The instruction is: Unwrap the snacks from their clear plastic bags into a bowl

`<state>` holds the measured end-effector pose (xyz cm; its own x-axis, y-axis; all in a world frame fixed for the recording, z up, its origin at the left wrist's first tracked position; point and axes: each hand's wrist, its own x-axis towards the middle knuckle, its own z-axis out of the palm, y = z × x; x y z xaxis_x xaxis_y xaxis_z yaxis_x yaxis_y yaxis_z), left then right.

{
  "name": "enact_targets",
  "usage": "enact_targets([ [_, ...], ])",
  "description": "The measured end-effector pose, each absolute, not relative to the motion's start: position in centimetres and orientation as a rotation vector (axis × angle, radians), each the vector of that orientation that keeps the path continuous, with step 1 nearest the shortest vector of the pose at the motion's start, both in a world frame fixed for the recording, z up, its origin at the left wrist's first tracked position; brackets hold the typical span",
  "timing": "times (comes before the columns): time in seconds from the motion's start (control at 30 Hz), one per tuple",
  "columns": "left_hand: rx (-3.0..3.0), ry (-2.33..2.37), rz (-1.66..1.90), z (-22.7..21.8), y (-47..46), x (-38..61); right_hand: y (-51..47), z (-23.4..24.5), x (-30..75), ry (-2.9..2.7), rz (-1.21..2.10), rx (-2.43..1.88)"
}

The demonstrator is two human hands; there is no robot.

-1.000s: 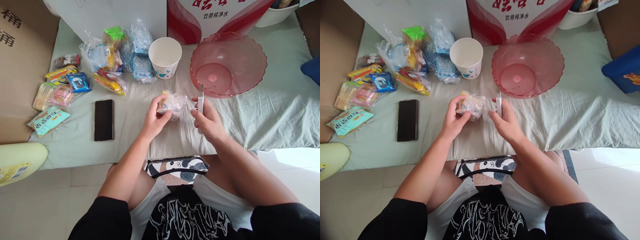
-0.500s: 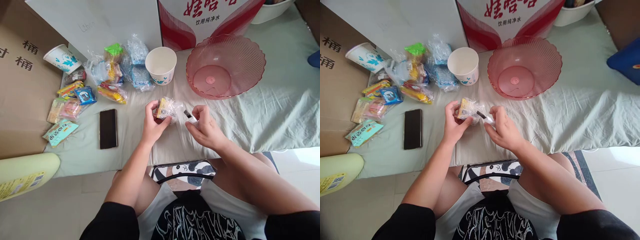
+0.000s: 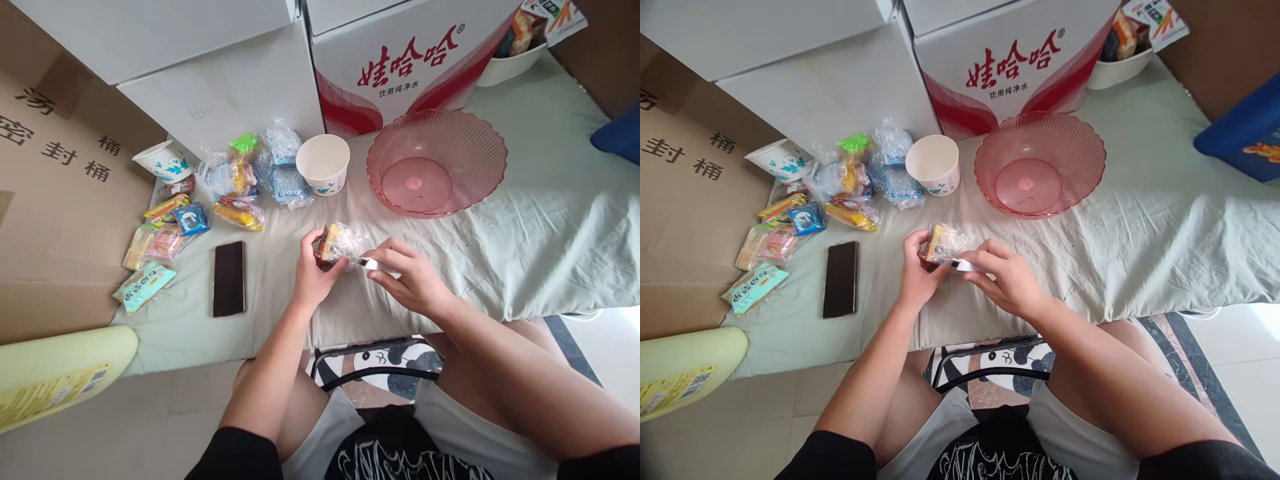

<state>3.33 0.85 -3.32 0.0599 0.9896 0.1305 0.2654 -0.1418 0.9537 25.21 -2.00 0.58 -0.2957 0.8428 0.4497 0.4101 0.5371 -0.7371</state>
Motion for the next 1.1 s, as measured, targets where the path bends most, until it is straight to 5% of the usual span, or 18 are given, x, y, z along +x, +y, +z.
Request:
enact_targets([
  [0.53, 1.375, 1.143, 1.408, -3.1, 1.4, 3.4, -1.2, 2.3, 24.8, -1.821, 1.015, -1.630],
  [0.9, 0.887, 1.199, 1.490, -1.5, 2.8, 1.4, -1.1, 1.2, 27.7, -2.065, 0.388, -1.986],
  [1.1, 1.156, 1.255, 1.286, -3.0, 2.7, 1.6, -1.1, 2.3, 30.1, -1.920, 0.277, -1.498],
])
